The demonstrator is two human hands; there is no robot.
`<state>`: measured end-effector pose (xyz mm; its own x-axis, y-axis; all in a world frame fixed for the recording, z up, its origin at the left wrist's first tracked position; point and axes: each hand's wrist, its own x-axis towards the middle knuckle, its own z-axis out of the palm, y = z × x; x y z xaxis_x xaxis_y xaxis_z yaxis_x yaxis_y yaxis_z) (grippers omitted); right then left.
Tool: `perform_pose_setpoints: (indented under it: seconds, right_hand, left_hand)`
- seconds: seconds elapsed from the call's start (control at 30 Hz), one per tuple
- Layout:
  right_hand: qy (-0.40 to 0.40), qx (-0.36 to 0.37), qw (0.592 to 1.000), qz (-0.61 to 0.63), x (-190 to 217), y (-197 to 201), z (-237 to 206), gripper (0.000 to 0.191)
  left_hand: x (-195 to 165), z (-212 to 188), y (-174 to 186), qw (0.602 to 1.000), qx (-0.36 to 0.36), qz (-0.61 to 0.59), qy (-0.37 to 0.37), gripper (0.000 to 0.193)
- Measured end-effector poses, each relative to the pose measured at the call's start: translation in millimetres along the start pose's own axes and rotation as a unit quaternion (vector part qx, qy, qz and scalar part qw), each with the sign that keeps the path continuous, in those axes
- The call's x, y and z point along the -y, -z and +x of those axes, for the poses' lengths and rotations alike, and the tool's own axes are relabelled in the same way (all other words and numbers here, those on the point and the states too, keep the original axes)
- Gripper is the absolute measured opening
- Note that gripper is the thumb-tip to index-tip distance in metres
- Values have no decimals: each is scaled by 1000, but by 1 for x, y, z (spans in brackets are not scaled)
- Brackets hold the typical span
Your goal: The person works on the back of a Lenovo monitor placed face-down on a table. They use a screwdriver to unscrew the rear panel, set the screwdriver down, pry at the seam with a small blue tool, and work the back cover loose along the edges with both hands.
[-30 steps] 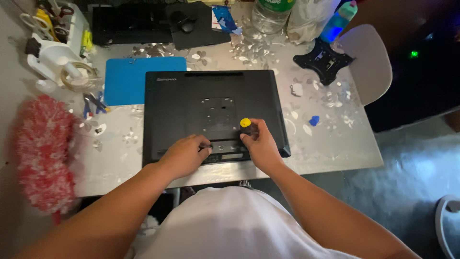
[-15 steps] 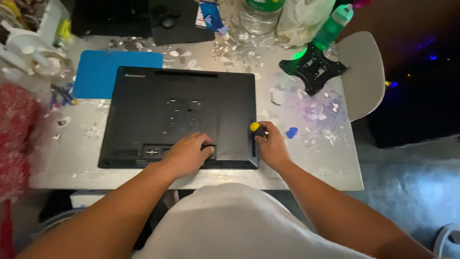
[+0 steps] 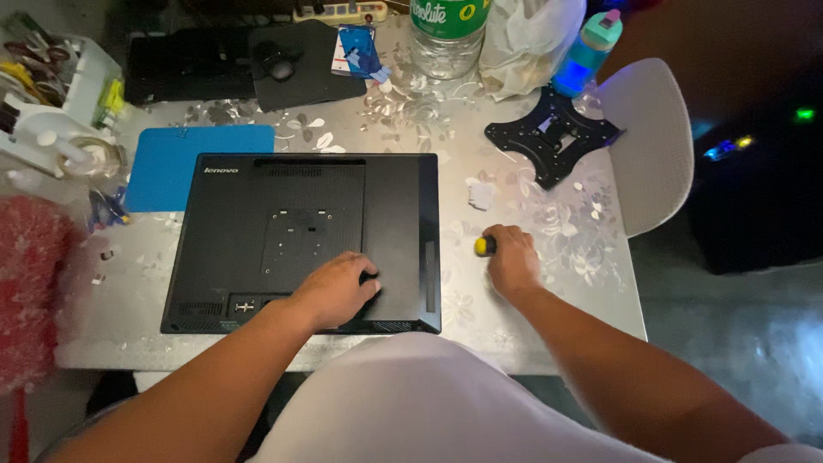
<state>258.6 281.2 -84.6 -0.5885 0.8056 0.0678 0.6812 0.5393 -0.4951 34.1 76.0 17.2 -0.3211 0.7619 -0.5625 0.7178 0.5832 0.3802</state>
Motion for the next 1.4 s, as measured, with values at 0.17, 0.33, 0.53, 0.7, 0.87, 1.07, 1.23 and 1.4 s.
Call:
perform_pose_setpoints:
  seconds: [0.17,0.33,0.53,0.7,0.87,1.07,1.23,1.4]
  right_hand:
    - [-38,42,998,-4,-12,1,8,48]
    - [-23,24,999,-22,-14,-3,5,54]
    - [-15,10,1000,-25,-9,-4,-2,57]
    - [25,-25,999,-14,5,0,-6,55]
    - [15,2,998,62,23,0,-18,53]
    - [57,-11,986,154,55,-15,-40,36]
    - [-200,126,946,223,83,-21,-60,36]
    - [-186,63,963,186,102,-32,-73,37]
  left_hand:
    - [-4,2,6,1000,-5,-8,-1,41]
    - [-12,3,8,1000,4,11,6,41]
    - [-14,0,8,1000,-2,15,4,41]
    - [-9,-5,1,1000,-8,-19,7,42]
    - [4,-18,-11,999,-32,-31,-11,42]
    - [27,-33,-17,998,-42,-33,-26,44]
    - [46,-46,-21,1000,-13,-2,19,50]
    - [73,-66,-17,999,-11,-28,-32,56]
